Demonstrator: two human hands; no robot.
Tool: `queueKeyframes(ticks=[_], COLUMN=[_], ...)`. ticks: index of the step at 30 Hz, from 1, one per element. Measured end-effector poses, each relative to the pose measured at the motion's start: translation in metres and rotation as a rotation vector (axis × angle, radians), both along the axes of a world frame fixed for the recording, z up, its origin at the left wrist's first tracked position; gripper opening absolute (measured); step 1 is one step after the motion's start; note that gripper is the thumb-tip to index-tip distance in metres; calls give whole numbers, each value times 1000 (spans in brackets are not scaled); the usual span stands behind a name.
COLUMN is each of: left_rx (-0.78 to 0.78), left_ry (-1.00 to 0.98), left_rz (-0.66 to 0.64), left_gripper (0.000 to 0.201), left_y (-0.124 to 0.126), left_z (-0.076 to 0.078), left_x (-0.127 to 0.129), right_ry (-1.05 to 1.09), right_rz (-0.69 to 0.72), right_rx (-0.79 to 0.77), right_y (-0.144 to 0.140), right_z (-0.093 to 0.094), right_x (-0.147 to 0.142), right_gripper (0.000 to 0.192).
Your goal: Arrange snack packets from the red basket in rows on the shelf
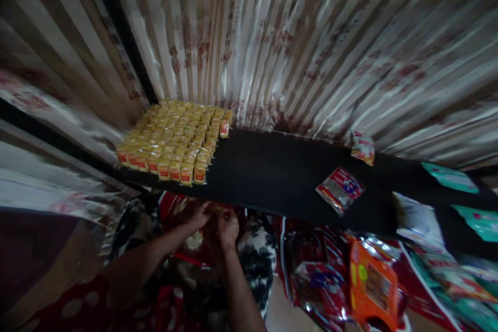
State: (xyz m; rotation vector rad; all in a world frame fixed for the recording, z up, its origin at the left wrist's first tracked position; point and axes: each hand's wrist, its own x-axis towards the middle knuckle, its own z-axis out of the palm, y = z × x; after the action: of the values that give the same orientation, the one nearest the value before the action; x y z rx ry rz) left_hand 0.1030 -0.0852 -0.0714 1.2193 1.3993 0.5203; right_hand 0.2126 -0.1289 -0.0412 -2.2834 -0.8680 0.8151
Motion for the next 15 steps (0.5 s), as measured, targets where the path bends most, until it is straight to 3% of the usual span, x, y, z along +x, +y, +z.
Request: queueKeyframes(ticks=[6,11,15], left_rx=[5,-66,-56], left_ry=[-59,-199,-276], left_rz=[-26,-9,49], left_gripper=[29,27,27], left_y=[-23,-35,-35], left_z=[7,18,35], left_x=[-9,-16,-17], right_ry=[-1,108,256], right_rz=[78,193,163], right_rx=[-12,196,342], right_y=[-16,-20,-20], right_z=[41,61,71], right_x=[2,7,6], right_gripper=[23,31,39])
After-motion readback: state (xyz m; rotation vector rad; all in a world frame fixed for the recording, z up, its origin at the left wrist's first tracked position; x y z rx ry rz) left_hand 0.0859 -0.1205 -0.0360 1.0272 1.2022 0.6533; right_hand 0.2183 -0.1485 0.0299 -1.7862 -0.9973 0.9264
